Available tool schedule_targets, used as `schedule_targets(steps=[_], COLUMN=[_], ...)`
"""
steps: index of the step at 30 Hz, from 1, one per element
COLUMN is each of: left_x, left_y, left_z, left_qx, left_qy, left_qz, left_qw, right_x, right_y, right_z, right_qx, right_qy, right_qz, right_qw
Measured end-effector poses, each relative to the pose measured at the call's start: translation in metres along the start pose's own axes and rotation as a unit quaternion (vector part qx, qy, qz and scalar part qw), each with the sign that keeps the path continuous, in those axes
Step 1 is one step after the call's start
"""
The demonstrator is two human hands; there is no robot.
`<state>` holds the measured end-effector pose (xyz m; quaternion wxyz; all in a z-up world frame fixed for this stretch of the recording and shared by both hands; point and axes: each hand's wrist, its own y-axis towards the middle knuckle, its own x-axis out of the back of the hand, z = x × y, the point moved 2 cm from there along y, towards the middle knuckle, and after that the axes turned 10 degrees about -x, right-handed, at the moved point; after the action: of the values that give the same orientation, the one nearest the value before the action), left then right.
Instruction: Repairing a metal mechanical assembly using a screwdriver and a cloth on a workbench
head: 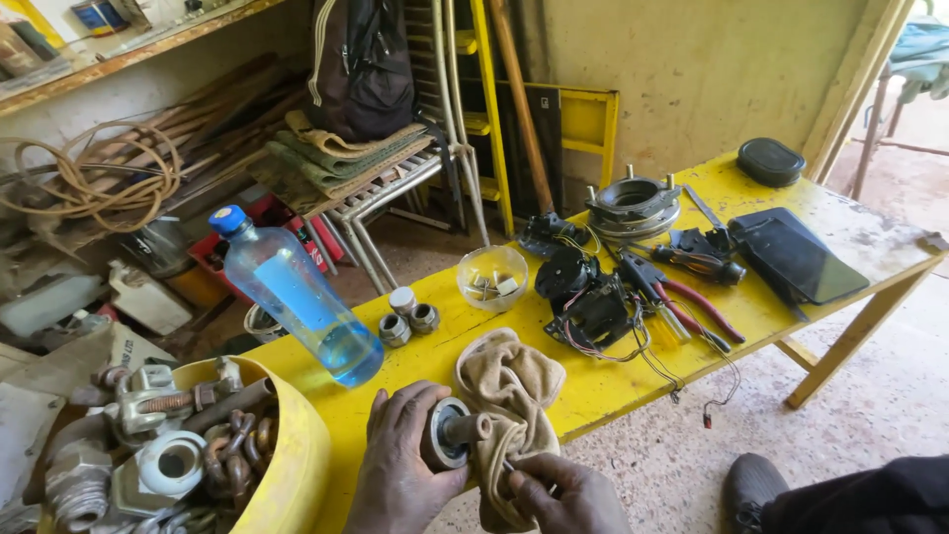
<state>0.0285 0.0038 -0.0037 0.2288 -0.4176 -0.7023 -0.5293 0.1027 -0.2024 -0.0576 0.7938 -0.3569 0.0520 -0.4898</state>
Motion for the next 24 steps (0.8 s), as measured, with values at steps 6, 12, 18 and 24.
schedule_targets(steps=[6,12,18,24], left_x=[0.002,0.003,0.012,0.008], left_y=[0.000,0.001,0.008,0.000], left_z=[0.000,0.004,0.006,0.012], left_qx=[-0.003,-0.013,-0.031,-0.023], left_qy=[-0.001,-0.025,-0.032,-0.045], left_qz=[0.003,0.001,0.020,0.045], left_qw=[1.000,1.000,0.999,0.998], right_x=[-0.004,0.010,0.038,0.046], right_y=[0.008,0.014,0.019,0.031], right_z=[0.014,0.034,0.086,0.118], right_qx=[0.036,0.057,0.299,0.520], right_qy=[0.111,0.153,-0.203,-0.268], right_qz=[0.052,0.151,0.021,0.074], right_qw=[0.992,0.975,0.932,0.807])
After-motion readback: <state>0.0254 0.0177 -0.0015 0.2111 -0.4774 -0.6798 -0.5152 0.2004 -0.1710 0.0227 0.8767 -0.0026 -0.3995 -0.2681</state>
